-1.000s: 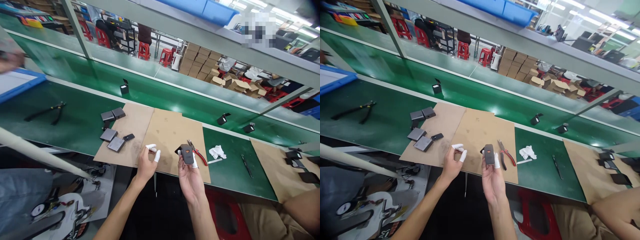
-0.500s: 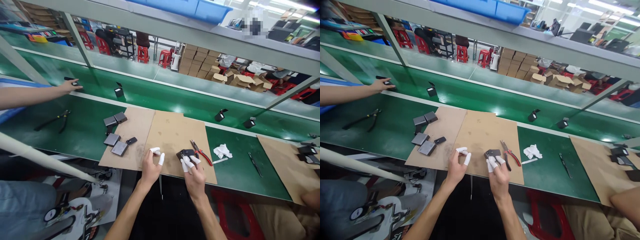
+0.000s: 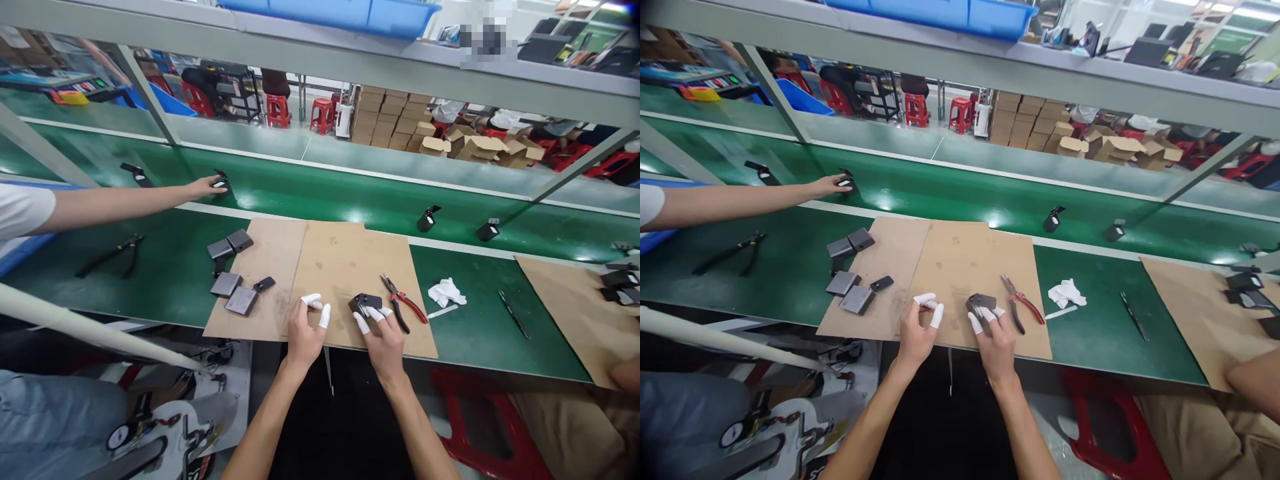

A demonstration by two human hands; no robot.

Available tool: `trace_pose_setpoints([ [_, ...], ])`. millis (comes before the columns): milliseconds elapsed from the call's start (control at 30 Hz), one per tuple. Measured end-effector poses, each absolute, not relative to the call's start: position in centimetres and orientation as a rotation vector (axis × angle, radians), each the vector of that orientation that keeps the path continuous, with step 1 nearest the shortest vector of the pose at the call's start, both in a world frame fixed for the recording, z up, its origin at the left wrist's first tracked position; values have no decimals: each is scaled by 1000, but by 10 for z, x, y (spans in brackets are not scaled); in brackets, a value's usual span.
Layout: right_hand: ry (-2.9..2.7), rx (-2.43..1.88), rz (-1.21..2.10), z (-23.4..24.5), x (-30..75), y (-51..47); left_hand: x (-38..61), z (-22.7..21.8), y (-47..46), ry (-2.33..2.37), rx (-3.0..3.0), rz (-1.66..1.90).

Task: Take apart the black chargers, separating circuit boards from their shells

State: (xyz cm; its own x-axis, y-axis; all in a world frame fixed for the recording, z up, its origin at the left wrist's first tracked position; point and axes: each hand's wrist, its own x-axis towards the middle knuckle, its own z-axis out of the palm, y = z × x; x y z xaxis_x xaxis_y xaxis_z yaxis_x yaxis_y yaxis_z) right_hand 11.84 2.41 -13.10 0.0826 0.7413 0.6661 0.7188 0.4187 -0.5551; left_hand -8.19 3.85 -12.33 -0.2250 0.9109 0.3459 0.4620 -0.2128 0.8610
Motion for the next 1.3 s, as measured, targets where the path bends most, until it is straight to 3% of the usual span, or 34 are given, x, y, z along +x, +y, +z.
trace_pose_setpoints([
  [1300,-1718,-1207,-9,-121,120,23,-83,-125,35,1587,1699,1453],
])
